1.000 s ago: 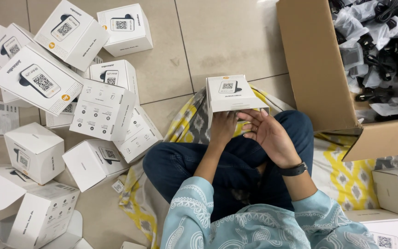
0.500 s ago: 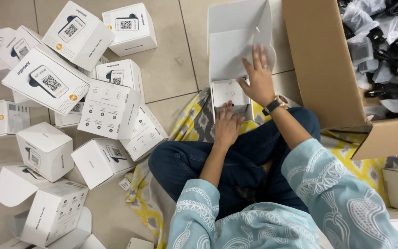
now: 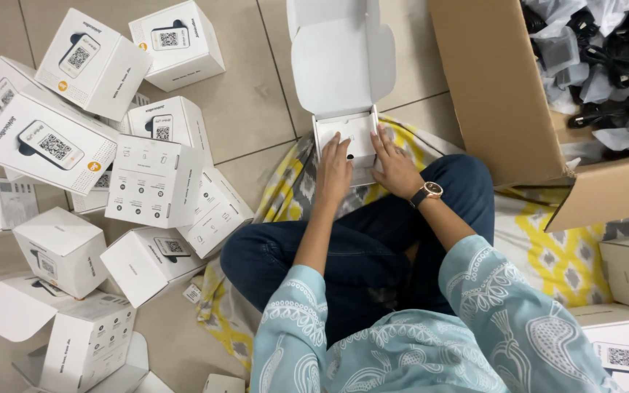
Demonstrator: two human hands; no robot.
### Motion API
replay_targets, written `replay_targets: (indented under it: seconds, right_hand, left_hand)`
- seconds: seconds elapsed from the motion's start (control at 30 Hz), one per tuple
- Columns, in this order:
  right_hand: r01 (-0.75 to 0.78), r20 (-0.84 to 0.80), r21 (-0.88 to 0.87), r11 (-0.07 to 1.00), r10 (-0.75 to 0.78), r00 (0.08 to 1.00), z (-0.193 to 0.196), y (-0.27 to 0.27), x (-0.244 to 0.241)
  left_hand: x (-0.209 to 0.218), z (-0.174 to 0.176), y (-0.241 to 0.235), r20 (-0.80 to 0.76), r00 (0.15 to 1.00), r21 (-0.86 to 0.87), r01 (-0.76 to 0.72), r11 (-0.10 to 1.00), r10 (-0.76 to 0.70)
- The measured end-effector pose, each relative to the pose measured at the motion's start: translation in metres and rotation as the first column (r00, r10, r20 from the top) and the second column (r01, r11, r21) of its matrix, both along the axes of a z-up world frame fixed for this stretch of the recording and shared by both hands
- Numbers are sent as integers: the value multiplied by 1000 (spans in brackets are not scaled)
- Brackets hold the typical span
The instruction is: The person packs power cables into electronic router boxes.
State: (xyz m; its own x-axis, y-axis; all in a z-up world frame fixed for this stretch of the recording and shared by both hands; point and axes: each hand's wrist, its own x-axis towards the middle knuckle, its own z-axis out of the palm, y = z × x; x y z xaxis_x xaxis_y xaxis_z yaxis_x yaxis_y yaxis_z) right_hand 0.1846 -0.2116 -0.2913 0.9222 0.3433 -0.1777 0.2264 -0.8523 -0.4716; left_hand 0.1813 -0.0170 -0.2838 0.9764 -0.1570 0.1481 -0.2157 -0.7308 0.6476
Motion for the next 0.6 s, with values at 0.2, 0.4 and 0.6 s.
replay_targets:
  seconds: [0.2,0.4,0.6]
  right_hand:
    - [-50,136,116,992,34,990,-15,-6,0]
    - [-43,74,182,982,30,997,-9,-5,0]
    - [68,-87,228,971,-49,995,3,-2,-1]
  left_hand:
    - [55,9,-14,-201,974,531,199,824,-105]
    - [59,-7,-12,-103,985,635,173,753,-139]
    - [43,16,-18,88,991,711,5,704,-96]
